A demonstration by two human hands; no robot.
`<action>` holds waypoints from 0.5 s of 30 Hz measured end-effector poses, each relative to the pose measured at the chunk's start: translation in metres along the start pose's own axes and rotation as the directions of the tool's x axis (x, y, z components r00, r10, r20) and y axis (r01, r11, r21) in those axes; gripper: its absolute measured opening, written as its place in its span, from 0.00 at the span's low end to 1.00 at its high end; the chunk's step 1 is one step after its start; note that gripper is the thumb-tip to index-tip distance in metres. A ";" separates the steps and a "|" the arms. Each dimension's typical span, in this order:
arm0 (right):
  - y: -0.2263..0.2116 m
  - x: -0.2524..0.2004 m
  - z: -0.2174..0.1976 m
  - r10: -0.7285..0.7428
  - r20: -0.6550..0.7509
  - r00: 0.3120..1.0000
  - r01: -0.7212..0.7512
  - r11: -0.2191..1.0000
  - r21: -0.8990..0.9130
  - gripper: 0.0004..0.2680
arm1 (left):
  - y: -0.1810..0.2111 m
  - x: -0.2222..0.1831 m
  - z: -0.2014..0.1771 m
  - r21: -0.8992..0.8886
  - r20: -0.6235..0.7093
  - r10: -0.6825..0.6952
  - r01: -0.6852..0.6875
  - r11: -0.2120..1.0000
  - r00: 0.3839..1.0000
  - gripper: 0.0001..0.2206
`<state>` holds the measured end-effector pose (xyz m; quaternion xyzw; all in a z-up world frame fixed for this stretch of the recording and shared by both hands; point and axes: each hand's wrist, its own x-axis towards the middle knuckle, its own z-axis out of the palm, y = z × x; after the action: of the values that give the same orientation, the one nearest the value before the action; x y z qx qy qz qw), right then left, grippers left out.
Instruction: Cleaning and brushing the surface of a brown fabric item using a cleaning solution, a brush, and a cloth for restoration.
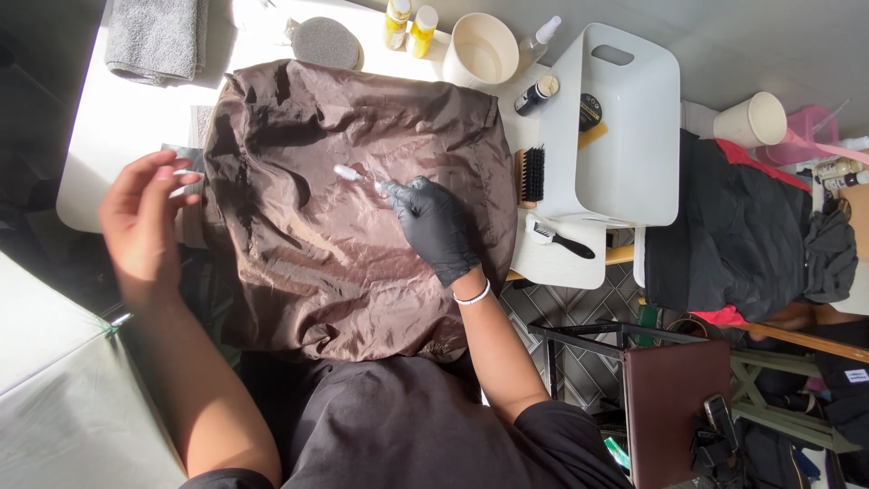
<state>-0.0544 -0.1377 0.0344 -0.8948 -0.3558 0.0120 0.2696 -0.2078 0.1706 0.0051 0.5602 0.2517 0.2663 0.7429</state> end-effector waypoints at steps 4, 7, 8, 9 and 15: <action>-0.018 0.008 -0.007 -0.037 -0.030 0.999 0.035 0.998 -0.056 0.13 | -0.008 0.002 0.026 0.236 0.150 0.177 -0.209 0.949 0.973 0.09; -0.018 0.008 -0.004 -0.021 -0.017 1.000 0.019 0.997 -0.078 0.12 | -0.014 0.002 0.030 0.273 0.128 0.199 -0.227 0.935 0.972 0.09; -0.016 0.011 -0.002 -0.011 -0.023 1.000 0.009 0.997 -0.077 0.12 | -0.014 0.002 0.029 0.290 0.112 0.217 -0.241 0.926 0.970 0.08; -0.025 0.010 -0.011 -0.023 -0.019 1.000 0.022 0.997 -0.075 0.12 | -0.024 0.004 0.028 0.292 0.101 0.223 -0.243 0.925 0.970 0.08; -0.030 0.014 -0.029 -0.008 0.012 1.000 0.008 0.998 0.056 0.07 | -0.041 0.018 0.033 0.376 0.022 0.341 -0.324 0.868 0.940 0.10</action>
<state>-0.0565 -0.1238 0.0761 -0.8853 -0.3605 0.0265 0.2926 -0.1684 0.1502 -0.0280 0.7201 0.2142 0.3498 0.5596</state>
